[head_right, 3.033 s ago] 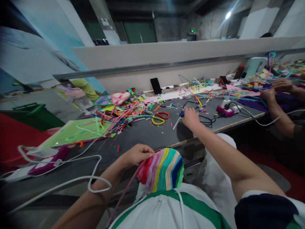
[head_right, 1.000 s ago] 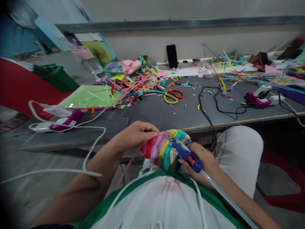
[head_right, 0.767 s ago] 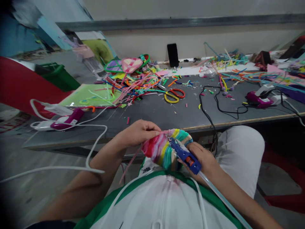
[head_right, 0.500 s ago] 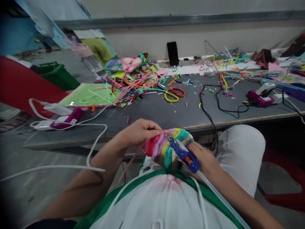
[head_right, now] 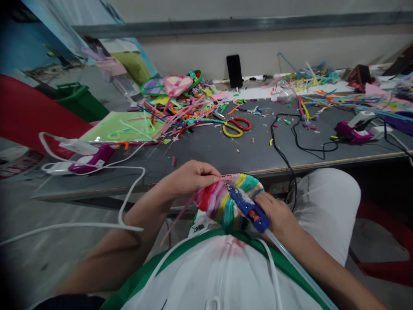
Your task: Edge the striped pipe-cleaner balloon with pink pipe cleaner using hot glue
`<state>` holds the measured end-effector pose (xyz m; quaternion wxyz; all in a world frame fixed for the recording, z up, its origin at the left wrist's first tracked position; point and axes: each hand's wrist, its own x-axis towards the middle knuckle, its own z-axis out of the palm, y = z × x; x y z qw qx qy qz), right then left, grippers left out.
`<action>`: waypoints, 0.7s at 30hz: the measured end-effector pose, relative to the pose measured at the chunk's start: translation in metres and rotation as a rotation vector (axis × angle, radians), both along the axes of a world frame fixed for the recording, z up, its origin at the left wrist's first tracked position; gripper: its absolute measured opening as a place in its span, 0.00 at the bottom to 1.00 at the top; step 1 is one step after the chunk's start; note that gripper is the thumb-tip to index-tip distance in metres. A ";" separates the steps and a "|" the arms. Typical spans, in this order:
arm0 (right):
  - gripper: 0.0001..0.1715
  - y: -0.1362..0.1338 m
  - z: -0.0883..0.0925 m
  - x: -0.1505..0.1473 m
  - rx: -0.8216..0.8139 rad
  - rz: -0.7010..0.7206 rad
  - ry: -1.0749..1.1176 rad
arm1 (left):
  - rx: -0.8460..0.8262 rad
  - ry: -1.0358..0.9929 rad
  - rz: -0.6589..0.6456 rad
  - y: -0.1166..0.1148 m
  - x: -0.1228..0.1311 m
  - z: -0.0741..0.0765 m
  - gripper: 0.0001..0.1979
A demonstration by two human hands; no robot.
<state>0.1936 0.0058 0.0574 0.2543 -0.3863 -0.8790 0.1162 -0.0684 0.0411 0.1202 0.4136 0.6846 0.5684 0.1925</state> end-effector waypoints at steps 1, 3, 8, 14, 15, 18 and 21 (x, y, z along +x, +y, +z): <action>0.07 0.000 -0.001 0.001 0.005 -0.001 -0.011 | 0.003 0.008 -0.005 0.000 0.000 0.001 0.14; 0.08 0.001 -0.002 0.002 0.023 0.000 -0.022 | 0.009 0.023 -0.015 0.000 0.001 0.002 0.14; 0.08 0.001 -0.002 0.003 0.023 -0.014 -0.056 | 0.014 0.034 -0.023 0.000 0.001 0.002 0.14; 0.07 -0.001 0.000 0.003 0.047 -0.007 -0.048 | 0.018 0.036 -0.031 0.001 0.000 0.002 0.14; 0.07 0.000 -0.001 0.003 0.056 -0.003 -0.038 | 0.020 0.038 -0.031 0.001 0.001 0.002 0.13; 0.07 0.002 -0.007 0.007 0.072 0.019 -0.023 | 0.017 0.039 -0.030 0.001 0.001 0.003 0.13; 0.08 0.005 -0.012 0.009 0.085 0.031 -0.031 | 0.016 0.040 -0.035 0.001 0.001 0.002 0.13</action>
